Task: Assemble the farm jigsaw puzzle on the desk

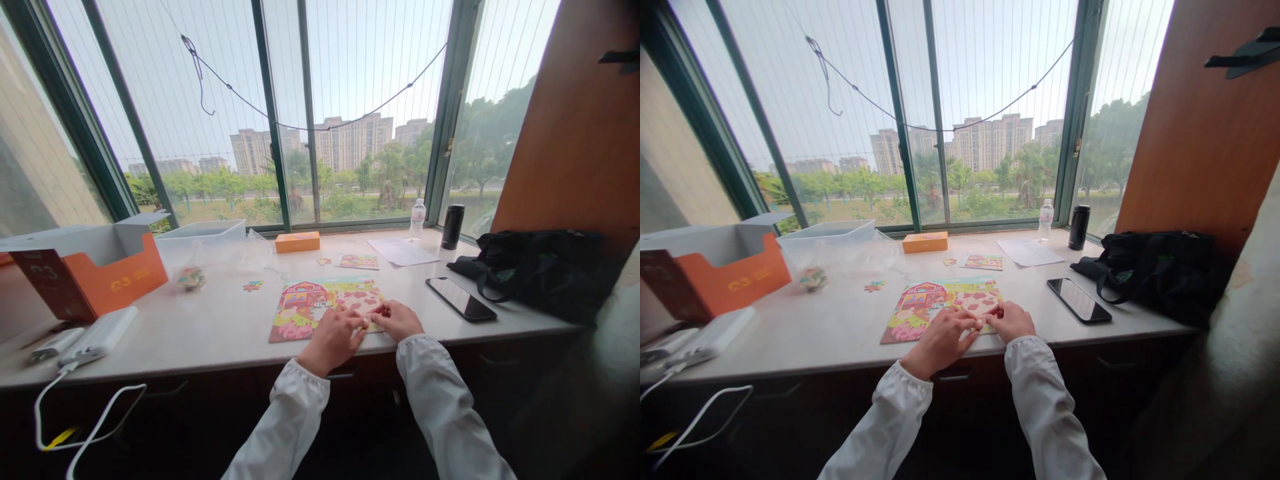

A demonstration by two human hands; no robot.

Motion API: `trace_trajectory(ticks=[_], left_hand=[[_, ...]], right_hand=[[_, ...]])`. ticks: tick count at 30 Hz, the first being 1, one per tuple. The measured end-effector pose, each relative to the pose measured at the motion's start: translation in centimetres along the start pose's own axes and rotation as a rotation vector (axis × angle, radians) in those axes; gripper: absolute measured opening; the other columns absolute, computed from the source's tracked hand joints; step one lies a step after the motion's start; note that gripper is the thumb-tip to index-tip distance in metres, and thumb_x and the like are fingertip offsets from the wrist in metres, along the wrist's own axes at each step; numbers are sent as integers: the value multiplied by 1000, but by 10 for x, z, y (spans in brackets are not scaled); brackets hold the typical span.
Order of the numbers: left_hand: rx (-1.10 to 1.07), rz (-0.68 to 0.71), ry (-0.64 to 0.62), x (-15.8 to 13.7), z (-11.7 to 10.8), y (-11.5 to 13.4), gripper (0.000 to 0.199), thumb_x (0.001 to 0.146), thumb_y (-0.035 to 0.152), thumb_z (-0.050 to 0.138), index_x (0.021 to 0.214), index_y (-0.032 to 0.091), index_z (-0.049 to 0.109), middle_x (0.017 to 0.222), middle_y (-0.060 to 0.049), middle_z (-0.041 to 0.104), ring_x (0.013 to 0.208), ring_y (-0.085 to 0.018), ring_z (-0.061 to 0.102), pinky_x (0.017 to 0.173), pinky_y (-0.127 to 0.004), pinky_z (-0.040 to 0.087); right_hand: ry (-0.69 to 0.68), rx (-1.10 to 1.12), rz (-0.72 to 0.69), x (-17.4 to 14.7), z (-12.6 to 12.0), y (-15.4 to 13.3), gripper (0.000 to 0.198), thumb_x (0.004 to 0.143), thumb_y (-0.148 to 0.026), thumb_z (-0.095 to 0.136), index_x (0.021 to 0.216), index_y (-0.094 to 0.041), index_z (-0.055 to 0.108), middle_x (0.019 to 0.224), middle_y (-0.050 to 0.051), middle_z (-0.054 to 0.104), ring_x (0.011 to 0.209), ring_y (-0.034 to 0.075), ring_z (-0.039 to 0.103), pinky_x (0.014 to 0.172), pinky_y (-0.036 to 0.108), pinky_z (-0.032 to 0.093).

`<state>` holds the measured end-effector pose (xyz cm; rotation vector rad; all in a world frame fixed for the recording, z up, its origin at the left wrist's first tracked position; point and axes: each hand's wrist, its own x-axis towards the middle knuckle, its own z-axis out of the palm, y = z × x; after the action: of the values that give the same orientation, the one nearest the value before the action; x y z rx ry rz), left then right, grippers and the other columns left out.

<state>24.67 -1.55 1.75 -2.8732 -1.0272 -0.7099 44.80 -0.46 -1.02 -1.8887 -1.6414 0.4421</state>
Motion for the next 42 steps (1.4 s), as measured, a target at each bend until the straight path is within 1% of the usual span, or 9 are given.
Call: trace_trajectory(ticks=[5,11,16,20,25,29,31,38,42], left_hand=[[6,-3,-4,0,-2,5,22,94,27,53,105,27,72,104,-3,72,99,-21,61,91,-38,45],[-3,-42,23,3,3,7,18,90,26,56,98,25,72,98,-3,71,96,-22,61,89,-39,45],[-26,-67,119,1,14,7,14,90,26,56,93,22,70,92,-5,68,91,-21,60,86,-37,47],[-47,-86,180,-3,16,9,14,90,25,56,95,22,69,92,-5,68,96,-22,58,88,-37,47],[-65,-149,263,-4,13,9,26,91,19,51,113,23,65,109,-5,68,105,-22,57,94,-38,46],[-88,-185,242,-3,12,7,36,84,6,50,112,23,65,107,-3,69,103,-21,57,90,-35,48],[-93,-195,233,-4,12,7,39,82,4,51,112,23,65,105,-3,70,102,-21,58,89,-35,48],[-92,-171,185,-5,10,9,40,83,3,49,113,24,66,102,-3,70,103,-20,57,92,-34,47],[-69,-162,142,-4,10,8,36,88,9,47,114,25,66,98,-3,71,99,-20,57,89,-34,47]], right_hand=[[15,-61,16,1,2,-5,21,76,-45,63,84,-27,71,82,-1,69,77,16,61,65,27,37],[-63,-46,11,6,-1,-8,19,75,-41,65,85,-25,68,75,-3,67,73,14,60,61,26,33],[-29,-89,-22,6,-1,-7,18,76,-39,62,87,-26,68,82,-2,68,79,15,60,65,27,33],[-4,-73,-38,2,1,-5,21,77,-40,61,90,-27,69,85,-1,69,83,16,61,67,27,35],[16,22,-14,0,0,-3,21,79,-39,60,95,-29,67,85,-4,70,82,15,63,70,27,38],[32,72,-8,0,0,-2,21,79,-39,61,96,-29,66,88,-4,69,83,14,64,70,27,40],[38,76,-9,-1,-1,-2,20,79,-38,61,95,-29,66,90,-4,69,82,14,64,71,27,40],[178,63,-64,-9,-4,-6,21,78,-39,62,95,-28,68,98,-1,68,92,19,63,82,31,42],[144,76,-54,-8,-4,-5,24,72,-39,67,95,-29,69,96,-2,68,85,17,62,76,29,42]])
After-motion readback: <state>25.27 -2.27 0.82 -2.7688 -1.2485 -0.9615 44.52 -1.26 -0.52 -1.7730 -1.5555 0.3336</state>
